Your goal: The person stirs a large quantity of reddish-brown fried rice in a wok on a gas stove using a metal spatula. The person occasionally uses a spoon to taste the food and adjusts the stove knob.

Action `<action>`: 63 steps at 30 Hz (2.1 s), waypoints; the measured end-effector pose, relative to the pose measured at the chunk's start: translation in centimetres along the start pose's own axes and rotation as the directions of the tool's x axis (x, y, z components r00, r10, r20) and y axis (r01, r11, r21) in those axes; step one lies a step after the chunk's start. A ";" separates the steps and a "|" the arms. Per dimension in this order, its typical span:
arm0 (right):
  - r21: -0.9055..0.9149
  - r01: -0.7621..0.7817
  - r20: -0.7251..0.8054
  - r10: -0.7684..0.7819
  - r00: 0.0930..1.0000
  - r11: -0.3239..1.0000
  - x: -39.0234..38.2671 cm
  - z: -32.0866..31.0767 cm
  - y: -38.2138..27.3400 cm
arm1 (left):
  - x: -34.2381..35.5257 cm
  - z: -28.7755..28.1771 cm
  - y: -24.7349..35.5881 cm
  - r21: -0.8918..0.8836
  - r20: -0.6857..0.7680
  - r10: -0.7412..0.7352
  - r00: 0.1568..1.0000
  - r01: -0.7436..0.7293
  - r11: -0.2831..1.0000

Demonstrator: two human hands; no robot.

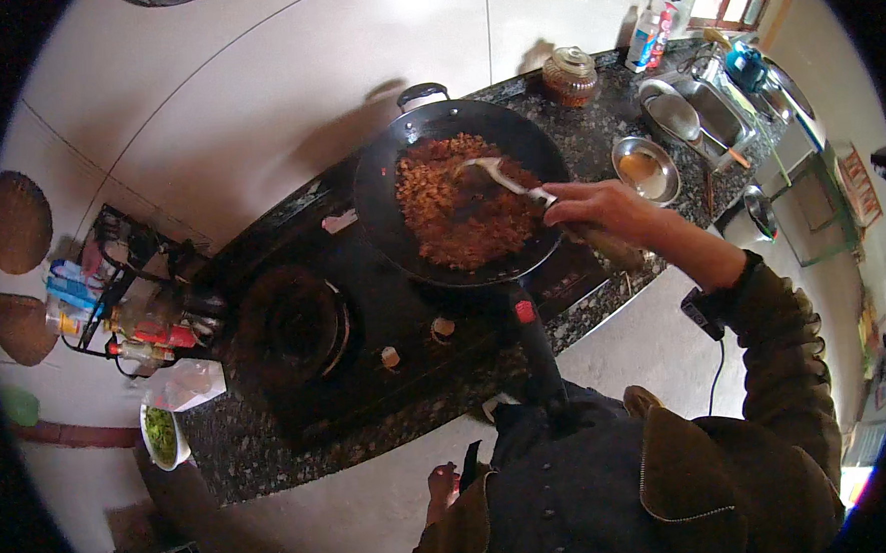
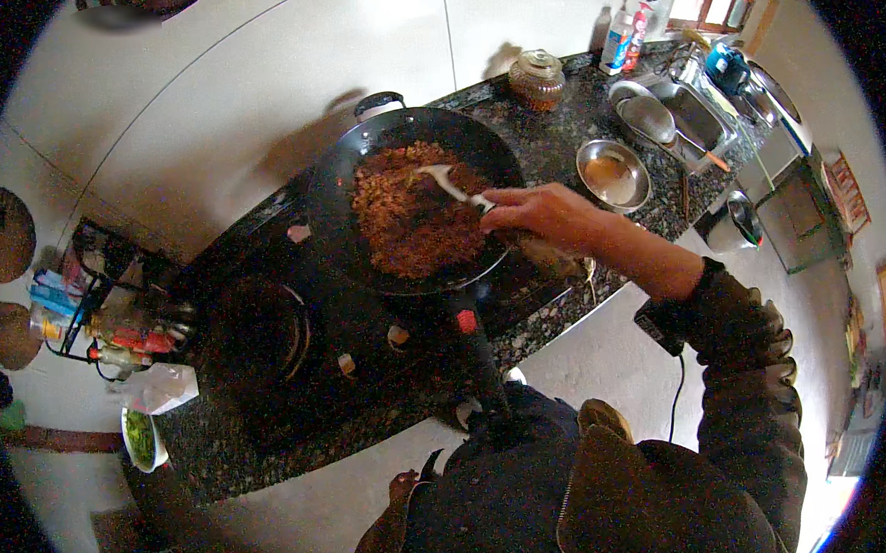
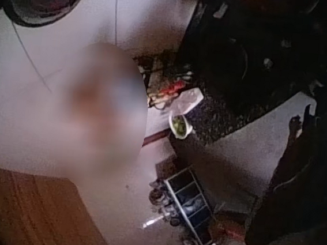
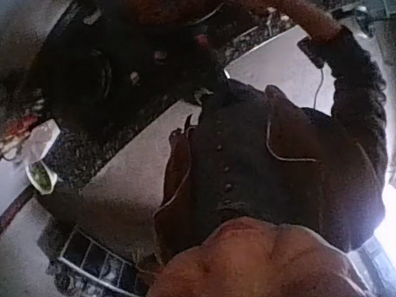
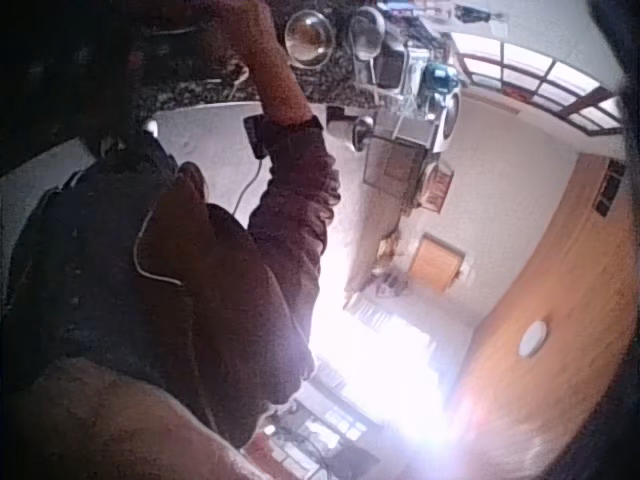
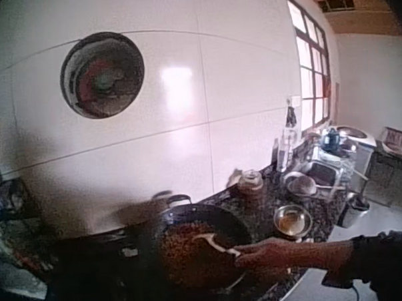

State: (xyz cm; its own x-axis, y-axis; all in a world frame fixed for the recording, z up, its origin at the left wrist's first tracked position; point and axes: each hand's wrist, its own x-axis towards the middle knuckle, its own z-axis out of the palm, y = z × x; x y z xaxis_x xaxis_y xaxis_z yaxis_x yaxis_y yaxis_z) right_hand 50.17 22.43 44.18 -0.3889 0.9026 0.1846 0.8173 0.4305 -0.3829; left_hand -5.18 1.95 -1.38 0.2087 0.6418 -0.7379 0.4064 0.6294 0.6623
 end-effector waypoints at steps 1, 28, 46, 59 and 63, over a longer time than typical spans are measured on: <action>0.026 0.027 -0.091 -0.025 0.996 0.999 -0.1 -0.7 0.1 | -0.4 0.4 0.1 -0.333 0.046 -0.229 0.972 0.231 0.914; 0.443 -0.050 -0.149 0.128 0.980 0.895 8.6 1.4 4.4 | -5.2 3.3 -4.7 0.341 -0.242 0.357 0.902 -0.265 0.902; 0.370 -0.681 0.044 0.721 0.692 0.631 4.8 -12.6 -0.3 | -3.8 2.8 2.2 -0.392 -0.097 0.048 0.994 -0.082 0.916; 1.000 -0.020 0.001 0.887 0.462 0.009 2.0 1.4 2.8 | -2.0 1.3 1.1 -0.460 -0.017 -0.198 0.980 0.168 0.872; 0.986 -0.086 -0.085 0.875 0.476 0.143 1.3 -3.3 3.1 | -1.7 1.3 -0.6 -0.304 -0.154 -0.167 0.974 0.115 0.946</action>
State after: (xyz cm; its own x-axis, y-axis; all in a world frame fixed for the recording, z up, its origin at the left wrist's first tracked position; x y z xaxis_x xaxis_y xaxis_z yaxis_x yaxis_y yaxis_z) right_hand 53.61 24.91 46.23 0.5661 0.8066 -0.1701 -0.2691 -0.0142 -0.9630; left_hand -4.63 -0.13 -0.70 -0.0018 0.5870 -0.8096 0.1381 0.8020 0.5812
